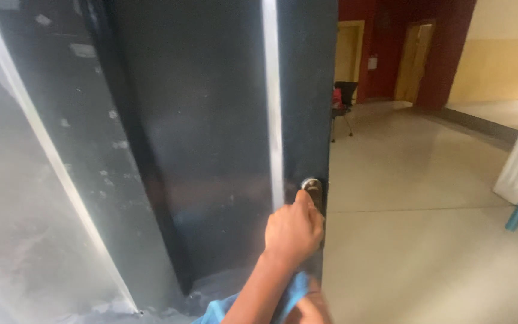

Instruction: Wiping down a door and its handle using a cloth and water from a bucket.

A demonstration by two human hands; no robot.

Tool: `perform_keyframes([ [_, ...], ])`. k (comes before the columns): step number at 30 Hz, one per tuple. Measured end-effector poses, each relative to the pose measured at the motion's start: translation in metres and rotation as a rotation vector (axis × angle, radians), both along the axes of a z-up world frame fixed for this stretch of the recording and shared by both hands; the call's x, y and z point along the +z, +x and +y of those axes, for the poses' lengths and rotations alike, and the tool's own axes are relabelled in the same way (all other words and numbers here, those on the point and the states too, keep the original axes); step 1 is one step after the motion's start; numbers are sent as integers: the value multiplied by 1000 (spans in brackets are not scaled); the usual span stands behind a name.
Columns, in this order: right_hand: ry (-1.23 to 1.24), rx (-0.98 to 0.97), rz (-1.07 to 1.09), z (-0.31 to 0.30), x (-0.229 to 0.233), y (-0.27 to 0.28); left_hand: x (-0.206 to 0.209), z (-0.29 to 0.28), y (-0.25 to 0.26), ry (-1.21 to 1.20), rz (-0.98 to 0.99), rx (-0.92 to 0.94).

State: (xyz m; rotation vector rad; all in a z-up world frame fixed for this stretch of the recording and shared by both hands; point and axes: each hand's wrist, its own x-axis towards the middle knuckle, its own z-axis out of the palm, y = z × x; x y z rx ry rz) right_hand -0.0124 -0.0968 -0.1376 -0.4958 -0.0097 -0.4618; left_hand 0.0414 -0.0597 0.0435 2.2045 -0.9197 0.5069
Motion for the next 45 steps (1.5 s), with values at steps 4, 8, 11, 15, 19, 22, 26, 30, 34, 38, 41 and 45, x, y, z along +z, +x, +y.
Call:
perform_keyframes([
  [4, -277, -108, -146, -39, 31, -13, 1, 0, 5, -21, 1, -21],
  [8, -645, -250, -208, -23, 106, -55, 5, -1, -3, 45, 142, 43],
  [11, -1207, -573, -211, -15, 113, -57, 3, -3, 0, 48, 116, 44],
  [15, -1409, -1143, -199, -14, 146, -51, 1, -3, 3, 35, 123, 53],
  [19, -1280, -1186, -185, -49, 213, -18, -24, -10, 22, 46, 18, 76],
  [22, -1352, -1322, -410, -69, 271, 8, -9, -1, 4, -11, -8, -13],
  [26, -1678, -1394, -665, -68, 335, 31, 2, 2, -9, 14, 50, 22],
  [30, -2258, -1334, -926, -60, 333, 38, -7, -2, -7, 34, 19, 35],
  [34, -2398, -1297, -1031, -77, 320, 50, -15, -7, -2, 12, -11, 56],
  [38, -2468, -1411, -1213, -85, 366, 61, -21, -8, 4, -6, -52, 52],
  [41, -2468, -1613, -1004, -84, 419, 80, -20, -8, 6, -20, -31, 48],
  [45, -2117, -2004, -798, -89, 476, 100, -16, -8, 2, 3, 14, 65],
])
